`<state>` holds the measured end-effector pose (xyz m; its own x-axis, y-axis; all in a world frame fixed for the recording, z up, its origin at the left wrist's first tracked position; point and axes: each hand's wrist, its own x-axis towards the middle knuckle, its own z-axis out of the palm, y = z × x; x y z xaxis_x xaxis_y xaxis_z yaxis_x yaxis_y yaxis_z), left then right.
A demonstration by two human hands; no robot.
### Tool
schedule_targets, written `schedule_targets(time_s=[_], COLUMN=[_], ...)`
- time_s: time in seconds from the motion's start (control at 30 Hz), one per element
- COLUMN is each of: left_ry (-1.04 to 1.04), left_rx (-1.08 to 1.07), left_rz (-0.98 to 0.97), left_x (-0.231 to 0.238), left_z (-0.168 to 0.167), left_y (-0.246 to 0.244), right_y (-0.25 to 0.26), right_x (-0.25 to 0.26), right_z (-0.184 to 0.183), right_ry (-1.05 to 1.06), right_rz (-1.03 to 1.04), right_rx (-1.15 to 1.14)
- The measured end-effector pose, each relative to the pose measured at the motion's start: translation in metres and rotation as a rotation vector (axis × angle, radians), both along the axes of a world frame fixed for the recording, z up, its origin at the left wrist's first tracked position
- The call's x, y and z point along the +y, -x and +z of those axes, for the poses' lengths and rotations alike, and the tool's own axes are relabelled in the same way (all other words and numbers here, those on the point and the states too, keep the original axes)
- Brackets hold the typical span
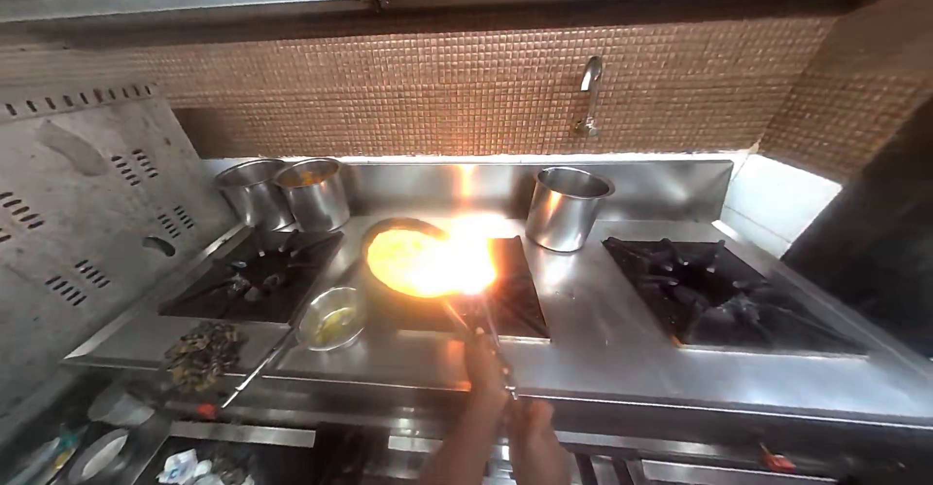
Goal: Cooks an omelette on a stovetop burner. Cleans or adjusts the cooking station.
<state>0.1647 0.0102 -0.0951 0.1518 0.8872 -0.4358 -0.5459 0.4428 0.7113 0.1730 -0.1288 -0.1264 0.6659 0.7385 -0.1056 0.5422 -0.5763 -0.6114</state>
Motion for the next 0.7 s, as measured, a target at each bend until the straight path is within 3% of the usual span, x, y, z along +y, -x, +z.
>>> schedule_targets(time_s=[0.2,0.4,0.6,0.7], left_ry=[0.006,0.070,0.245,0.330], left_rx=[0.018,-0.331,-0.687,-0.838], left_rz=[0.001,-0.185,-0.391,-0.479], left_x=[-0.001,-0.042,-0.091,-0.096], left_z=[0.005,0.058,0.104,0.110], left_y=[0.007,0.065,0.084,0.069], right_y=[-0.001,-0.056,-0.164,-0.184], right_x=[-0.001,-0.011,-0.027,-0.021], right_z=[0.008,0.023,0.123,0.181], right_ry=[0.000,-0.128,-0.249,-0.092], right_rz=[-0.015,0.013,0.212,0.267], right_rx=[0.022,-0.208,-0.587,-0.700])
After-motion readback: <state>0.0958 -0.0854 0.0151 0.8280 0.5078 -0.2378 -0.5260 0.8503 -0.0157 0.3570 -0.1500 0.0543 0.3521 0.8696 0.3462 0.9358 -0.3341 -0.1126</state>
